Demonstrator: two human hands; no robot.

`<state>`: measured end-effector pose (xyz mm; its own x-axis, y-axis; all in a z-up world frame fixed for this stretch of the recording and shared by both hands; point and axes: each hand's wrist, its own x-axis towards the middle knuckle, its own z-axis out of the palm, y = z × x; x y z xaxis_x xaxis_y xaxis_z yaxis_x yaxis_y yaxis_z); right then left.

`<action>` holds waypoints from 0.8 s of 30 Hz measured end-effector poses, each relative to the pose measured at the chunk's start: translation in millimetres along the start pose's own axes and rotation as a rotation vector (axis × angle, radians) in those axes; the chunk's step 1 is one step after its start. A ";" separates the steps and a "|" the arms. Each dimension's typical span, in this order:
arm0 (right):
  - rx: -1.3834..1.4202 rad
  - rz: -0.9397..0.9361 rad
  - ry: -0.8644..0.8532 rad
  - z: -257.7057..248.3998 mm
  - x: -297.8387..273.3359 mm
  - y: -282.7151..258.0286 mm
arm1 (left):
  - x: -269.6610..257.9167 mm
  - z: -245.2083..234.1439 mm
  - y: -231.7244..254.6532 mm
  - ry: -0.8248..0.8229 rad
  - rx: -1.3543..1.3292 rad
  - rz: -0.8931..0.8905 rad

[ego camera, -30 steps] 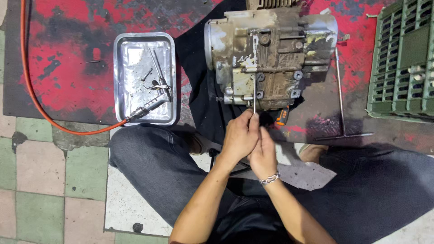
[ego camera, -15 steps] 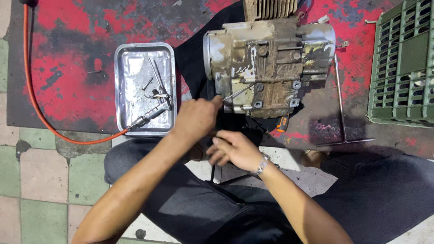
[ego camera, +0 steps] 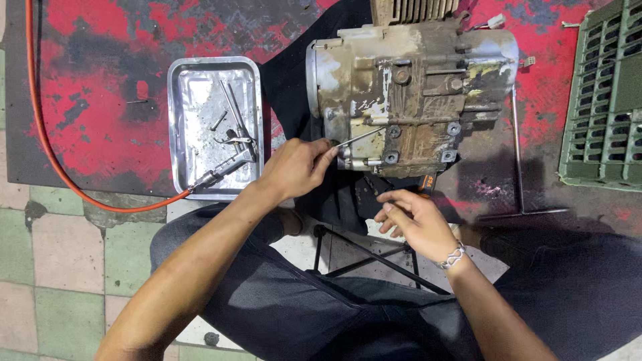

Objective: The person is working on a motorcycle engine block placed on a red workbench. They use a screwdriver to loosen and remove bolts from the engine casing, placing the removed bolts into a metal tray. The person repositions the engine block to access different sides and continues removing fasteners.

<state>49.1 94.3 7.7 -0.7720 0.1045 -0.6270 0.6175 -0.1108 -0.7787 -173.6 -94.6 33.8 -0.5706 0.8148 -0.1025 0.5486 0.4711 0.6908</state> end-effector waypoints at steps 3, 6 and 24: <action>-0.039 -0.003 0.023 4.7 6.7 0.5 | 10.0 -4.6 -8.1 -0.079 -0.084 0.020; -0.038 0.008 0.012 15.6 3.3 2.1 | 22.6 -11.2 0.1 -0.016 -0.180 0.242; -0.179 -0.046 0.033 30.7 -4.7 17.2 | -42.7 -5.7 50.4 -0.074 0.291 -0.228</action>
<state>58.7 61.6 -2.1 -0.7965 0.1379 -0.5887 0.6009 0.0723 -0.7960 -125.2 -107.6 77.1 -0.6582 0.6950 -0.2893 0.5693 0.7110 0.4128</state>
